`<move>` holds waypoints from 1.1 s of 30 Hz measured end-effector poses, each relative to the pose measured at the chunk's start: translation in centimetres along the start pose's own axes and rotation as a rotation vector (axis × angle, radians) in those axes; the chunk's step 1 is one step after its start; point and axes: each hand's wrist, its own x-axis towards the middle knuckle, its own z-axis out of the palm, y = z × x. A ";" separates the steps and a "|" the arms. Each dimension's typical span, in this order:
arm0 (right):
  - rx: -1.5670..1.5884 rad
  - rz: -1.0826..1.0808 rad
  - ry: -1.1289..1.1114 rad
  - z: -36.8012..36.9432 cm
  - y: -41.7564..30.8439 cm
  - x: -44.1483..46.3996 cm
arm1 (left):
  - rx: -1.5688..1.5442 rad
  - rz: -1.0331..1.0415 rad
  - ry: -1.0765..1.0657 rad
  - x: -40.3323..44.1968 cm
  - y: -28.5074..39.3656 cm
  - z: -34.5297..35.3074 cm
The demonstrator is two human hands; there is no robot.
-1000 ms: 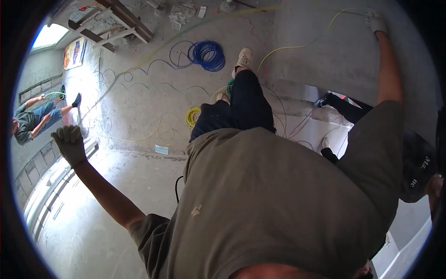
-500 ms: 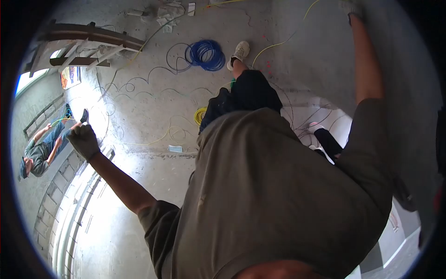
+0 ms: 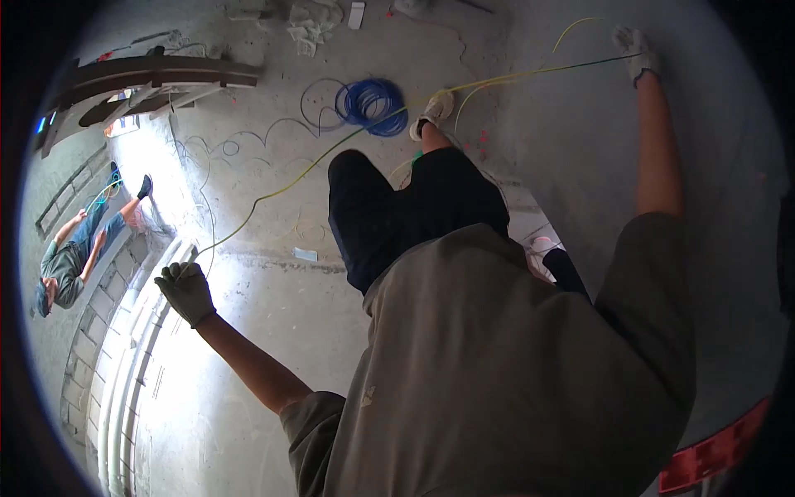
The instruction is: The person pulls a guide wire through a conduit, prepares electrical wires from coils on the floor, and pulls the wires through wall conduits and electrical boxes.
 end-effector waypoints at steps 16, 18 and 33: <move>-2.031 -0.322 0.445 -2.8 -3.3 1.0 | 0.075 -0.298 -0.278 12.8 1.9 1.2; -2.601 -0.293 0.386 -4.8 -2.8 1.2 | 0.147 -0.285 -0.192 12.7 3.0 0.4; -1.085 -0.083 0.433 4.6 -6.7 -9.2 | 0.192 -0.292 -0.220 15.1 3.5 -6.6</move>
